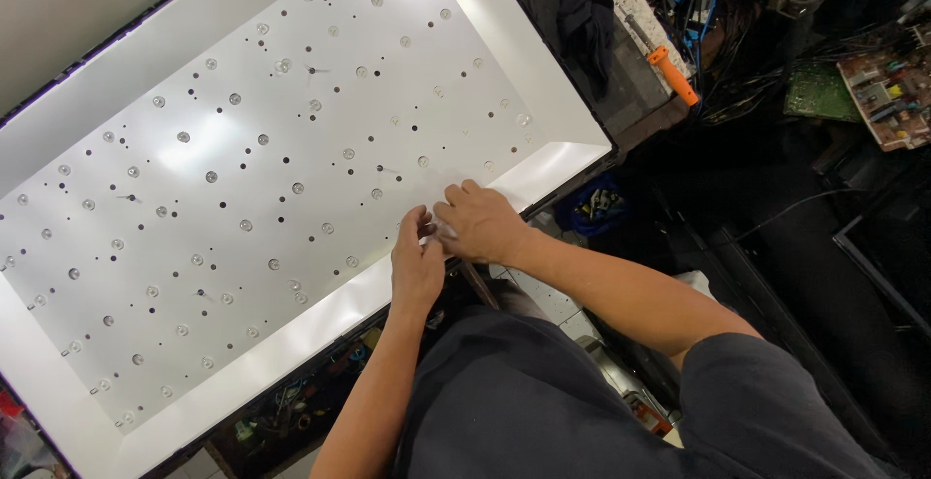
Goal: The person peels a white diffuser sheet from the television panel, removes several plastic backlight strips from the internal frame, and places them into a small container.
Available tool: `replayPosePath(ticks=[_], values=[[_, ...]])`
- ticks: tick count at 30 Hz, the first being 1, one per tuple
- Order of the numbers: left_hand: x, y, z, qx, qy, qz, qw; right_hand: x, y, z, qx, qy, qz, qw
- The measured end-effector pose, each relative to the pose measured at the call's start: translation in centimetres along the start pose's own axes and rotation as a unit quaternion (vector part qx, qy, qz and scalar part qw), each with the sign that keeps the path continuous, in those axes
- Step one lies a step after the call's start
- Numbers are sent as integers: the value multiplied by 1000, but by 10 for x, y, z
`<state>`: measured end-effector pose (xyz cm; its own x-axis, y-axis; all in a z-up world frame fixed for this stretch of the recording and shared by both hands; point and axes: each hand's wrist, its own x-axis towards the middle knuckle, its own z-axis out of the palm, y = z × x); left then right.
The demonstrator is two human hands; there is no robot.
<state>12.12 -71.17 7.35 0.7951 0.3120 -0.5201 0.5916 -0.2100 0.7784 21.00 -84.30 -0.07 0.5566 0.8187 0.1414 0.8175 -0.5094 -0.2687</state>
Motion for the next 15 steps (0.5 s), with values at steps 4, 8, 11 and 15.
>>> replayPosePath(ticks=[4,8,11,15], values=[[-19,23,-16,-20,-5,-22,1000,7,-14,-11,4,-41,-16,999],[-30,20,-27,-36,-16,-34,999,9,-21,6,14,-43,-44,998],[-31,9,-33,-58,-5,-57,997,11,-19,8,31,-66,-47,996],[-26,-10,-31,-120,29,-92,988,16,-28,-5,34,-108,-53,992]])
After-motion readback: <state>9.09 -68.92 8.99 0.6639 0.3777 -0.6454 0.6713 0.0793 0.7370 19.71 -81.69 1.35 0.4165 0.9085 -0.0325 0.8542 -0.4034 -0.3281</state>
